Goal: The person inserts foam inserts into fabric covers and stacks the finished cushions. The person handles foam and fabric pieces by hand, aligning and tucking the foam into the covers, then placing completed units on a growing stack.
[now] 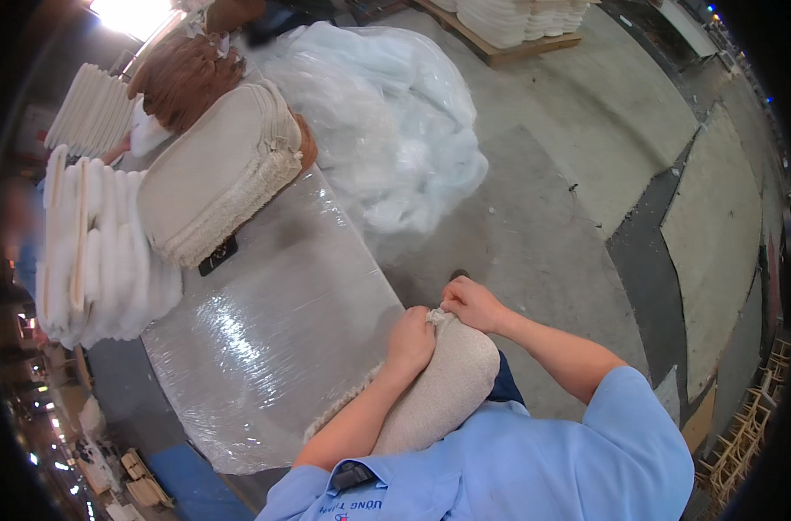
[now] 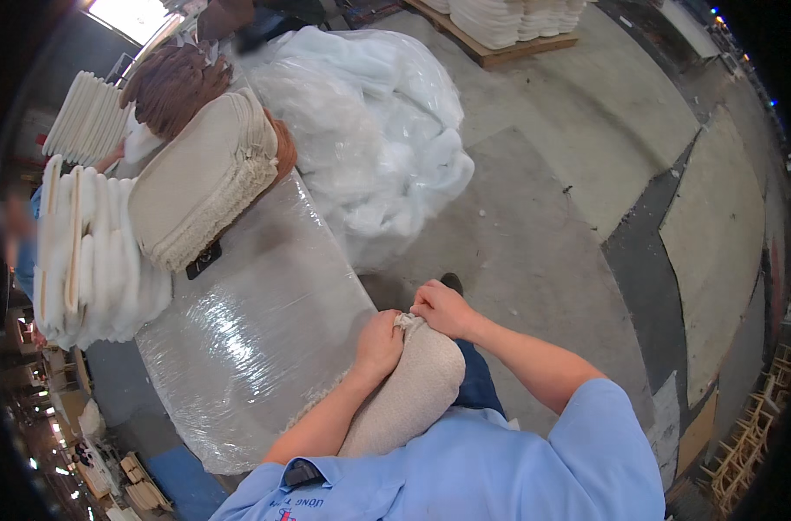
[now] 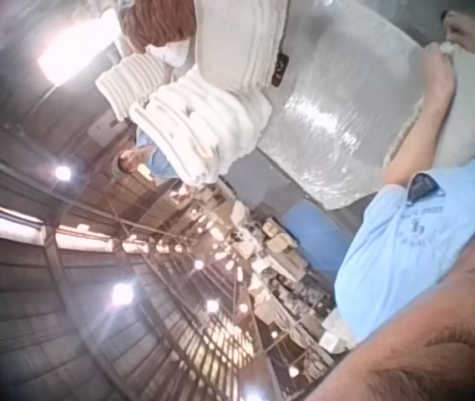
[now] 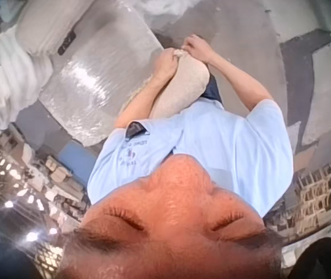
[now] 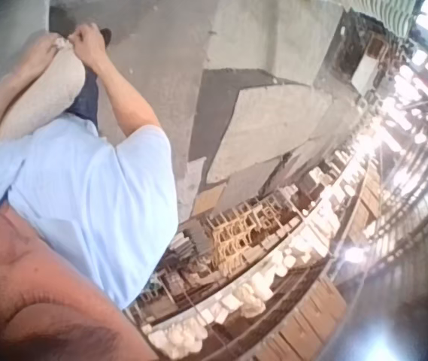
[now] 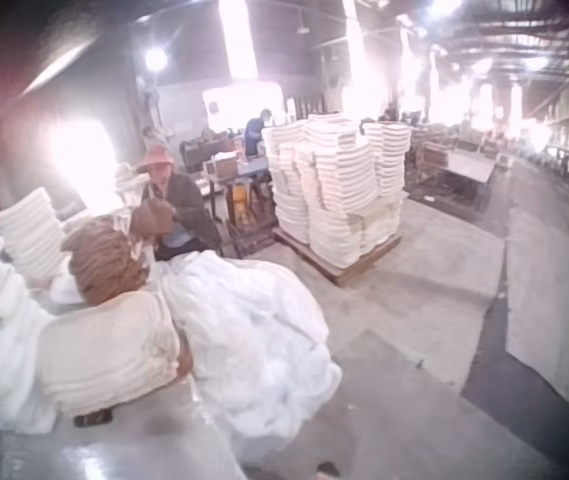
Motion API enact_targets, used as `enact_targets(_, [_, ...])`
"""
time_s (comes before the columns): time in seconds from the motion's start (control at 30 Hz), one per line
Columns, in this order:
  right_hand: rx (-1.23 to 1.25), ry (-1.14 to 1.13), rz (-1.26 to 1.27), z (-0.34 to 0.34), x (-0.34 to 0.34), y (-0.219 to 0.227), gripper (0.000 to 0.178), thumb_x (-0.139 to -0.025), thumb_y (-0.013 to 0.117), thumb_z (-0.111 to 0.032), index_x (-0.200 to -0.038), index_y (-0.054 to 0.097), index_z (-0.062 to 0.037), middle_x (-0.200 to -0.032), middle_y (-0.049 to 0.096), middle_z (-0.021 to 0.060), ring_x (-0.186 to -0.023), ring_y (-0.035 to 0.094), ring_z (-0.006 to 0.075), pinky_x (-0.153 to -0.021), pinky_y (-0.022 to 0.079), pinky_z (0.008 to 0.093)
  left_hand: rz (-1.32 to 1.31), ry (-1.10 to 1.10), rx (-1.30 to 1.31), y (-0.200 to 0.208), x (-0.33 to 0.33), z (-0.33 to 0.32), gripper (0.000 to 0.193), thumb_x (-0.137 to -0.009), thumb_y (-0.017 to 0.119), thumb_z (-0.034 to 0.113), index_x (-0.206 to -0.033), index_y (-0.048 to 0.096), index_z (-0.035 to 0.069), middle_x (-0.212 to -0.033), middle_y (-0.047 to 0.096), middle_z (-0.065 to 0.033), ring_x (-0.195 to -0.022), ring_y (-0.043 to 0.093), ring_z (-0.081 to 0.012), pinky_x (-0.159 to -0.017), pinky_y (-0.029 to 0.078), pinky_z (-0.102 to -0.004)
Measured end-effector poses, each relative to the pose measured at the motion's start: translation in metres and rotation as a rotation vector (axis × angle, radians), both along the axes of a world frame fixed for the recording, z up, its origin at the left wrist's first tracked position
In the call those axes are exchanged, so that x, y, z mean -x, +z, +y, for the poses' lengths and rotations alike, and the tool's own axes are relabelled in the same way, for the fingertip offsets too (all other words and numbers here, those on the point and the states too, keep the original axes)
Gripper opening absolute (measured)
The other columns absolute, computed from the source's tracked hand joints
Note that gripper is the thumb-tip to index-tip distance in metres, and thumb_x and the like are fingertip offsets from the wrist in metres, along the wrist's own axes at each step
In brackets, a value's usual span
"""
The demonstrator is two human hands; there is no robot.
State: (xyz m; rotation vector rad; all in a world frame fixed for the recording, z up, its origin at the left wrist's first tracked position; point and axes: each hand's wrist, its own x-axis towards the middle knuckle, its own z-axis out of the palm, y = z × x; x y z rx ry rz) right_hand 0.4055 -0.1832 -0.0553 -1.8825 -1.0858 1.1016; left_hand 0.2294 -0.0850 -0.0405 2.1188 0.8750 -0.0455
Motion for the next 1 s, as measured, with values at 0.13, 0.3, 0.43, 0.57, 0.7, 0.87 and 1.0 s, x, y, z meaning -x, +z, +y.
enact_targets(0.13, [0.054,-0.225,0.141,-0.026,-0.007,-0.001,0.018,-0.1,0.068,-0.017,-0.097,0.065,-0.0001,-0.104,0.073,0.0145,-0.092,0.069,0.0257,-0.084,0.054,0.039,0.111,-0.069,0.161,0.008,-0.031,0.0,0.023,-0.099,0.053,0.017,-0.103,0.063,-0.003,-0.108,0.069,-0.0281,-0.106,0.065,-0.0478,-0.092,0.049,-0.0576])
enact_targets(0.3, [0.186,-0.266,0.159,-0.034,-0.024,-0.002,0.019,-0.099,0.069,-0.018,-0.096,0.066,0.0003,-0.098,0.075,0.0135,-0.087,0.069,0.0247,-0.079,0.053,0.0392,0.247,-0.121,0.184,-0.003,-0.059,-0.002,0.028,-0.101,0.051,0.022,-0.101,0.064,-0.002,-0.106,0.072,-0.031,-0.104,0.068,-0.0502,-0.091,0.05,-0.0587])
enact_targets(0.43, [0.38,-0.279,0.262,-0.021,-0.03,-0.015,0.019,-0.099,0.071,-0.018,-0.091,0.067,-0.001,-0.083,0.071,0.0084,-0.078,0.063,0.019,-0.072,0.051,0.0382,0.298,-0.092,0.177,-0.016,-0.063,-0.001,0.028,-0.101,0.051,0.022,-0.103,0.067,-0.002,-0.103,0.072,-0.032,-0.102,0.069,-0.0503,-0.091,0.052,-0.0588])
enact_targets(0.57, [0.498,-0.391,0.545,-0.015,-0.026,-0.041,0.02,-0.1,0.071,-0.018,-0.087,0.067,-0.0034,-0.077,0.064,0.0024,-0.071,0.057,0.0147,-0.065,0.049,0.0376,0.379,-0.086,0.227,-0.026,-0.066,0.005,0.029,-0.101,0.05,0.021,-0.103,0.067,-0.002,-0.105,0.072,-0.0305,-0.103,0.069,-0.05,-0.091,0.052,-0.0581])
enact_targets(0.7, [0.699,-0.44,0.833,-0.009,-0.03,-0.048,0.019,-0.101,0.071,-0.018,-0.086,0.067,-0.0053,-0.078,0.065,0.0024,-0.07,0.058,0.014,-0.061,0.05,0.038,0.41,-0.056,0.309,-0.041,-0.064,0.009,0.029,-0.101,0.051,0.022,-0.102,0.066,-0.003,-0.105,0.072,-0.0297,-0.103,0.068,-0.0496,-0.09,0.052,-0.0575])
enact_targets(0.87, [0.795,-0.46,1.183,-0.015,-0.024,-0.085,0.012,-0.102,0.069,-0.014,-0.096,0.069,-0.0034,-0.089,0.071,0.0064,-0.077,0.068,0.0159,-0.069,0.058,0.0377,0.414,-0.039,0.363,-0.04,-0.066,0.011,0.026,-0.1,0.057,0.021,-0.101,0.065,-0.003,-0.105,0.071,-0.0299,-0.105,0.068,-0.0481,-0.09,0.051,-0.0563])
enact_targets(1.0, [0.787,-0.385,1.451,-0.023,-0.021,-0.104,0.011,-0.102,0.067,-0.013,-0.104,0.07,-0.0015,-0.1,0.074,0.0089,-0.086,0.072,0.0184,-0.078,0.061,0.0384,0.369,-0.091,0.298,-0.049,-0.061,0.01,0.022,-0.1,0.059,0.02,-0.099,0.065,-0.002,-0.108,0.07,-0.0285,-0.106,0.068,-0.0471,-0.09,0.052,-0.0549])
